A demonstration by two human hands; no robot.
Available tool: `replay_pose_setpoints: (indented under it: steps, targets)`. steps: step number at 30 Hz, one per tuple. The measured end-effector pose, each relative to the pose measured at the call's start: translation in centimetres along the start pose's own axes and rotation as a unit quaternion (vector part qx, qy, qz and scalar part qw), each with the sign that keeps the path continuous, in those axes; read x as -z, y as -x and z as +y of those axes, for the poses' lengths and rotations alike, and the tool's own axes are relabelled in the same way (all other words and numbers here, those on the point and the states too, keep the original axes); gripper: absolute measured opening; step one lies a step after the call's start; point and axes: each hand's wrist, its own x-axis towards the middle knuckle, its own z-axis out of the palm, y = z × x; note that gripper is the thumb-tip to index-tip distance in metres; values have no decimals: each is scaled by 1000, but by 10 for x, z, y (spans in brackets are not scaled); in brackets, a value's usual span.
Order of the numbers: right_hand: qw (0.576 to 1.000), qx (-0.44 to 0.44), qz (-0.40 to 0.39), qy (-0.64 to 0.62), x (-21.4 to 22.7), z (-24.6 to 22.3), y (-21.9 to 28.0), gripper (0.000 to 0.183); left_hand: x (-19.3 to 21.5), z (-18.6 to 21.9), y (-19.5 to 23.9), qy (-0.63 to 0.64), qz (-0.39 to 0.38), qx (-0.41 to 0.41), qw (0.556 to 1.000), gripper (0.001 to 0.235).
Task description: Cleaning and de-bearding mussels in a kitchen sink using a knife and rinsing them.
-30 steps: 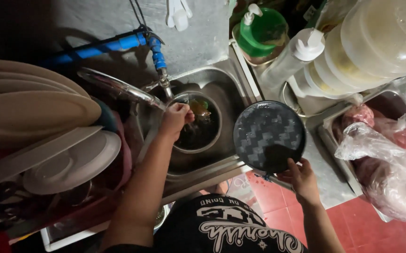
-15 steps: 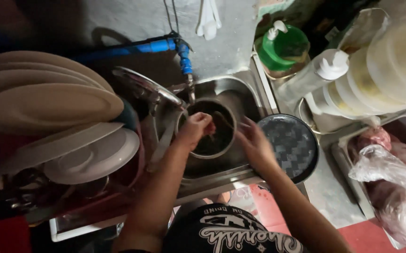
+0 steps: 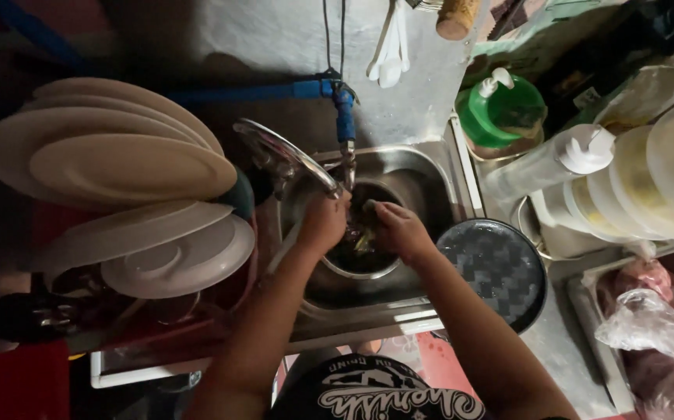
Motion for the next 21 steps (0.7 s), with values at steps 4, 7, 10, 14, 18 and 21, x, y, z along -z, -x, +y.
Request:
replay_pose_setpoints:
  steps: [4,7,10,14,18,21]
  targets:
    - [983,161,-27,86,6,36,-40,46,16,25,-7,70,-123,39,989,28]
    - [991,-53,-34,-117,5,29,-39,44,26,42,-5,29,-148,25,988,26]
    - [997,-36,-33,-60,12,33,-50,45,28,47,-7,0,-146,2,989,24]
    - [999,-26,-23,-1,14,18,-25,41,21,40,-8,-42,-135,-12,990,18]
    - [999,-4,-46,11,16,19,-29,44,11,43,-9,-95,-29,-132,986,10]
    - [998,37,-53,3,16,21,-28,36,10,35,-8,-3,-15,-155,988,24]
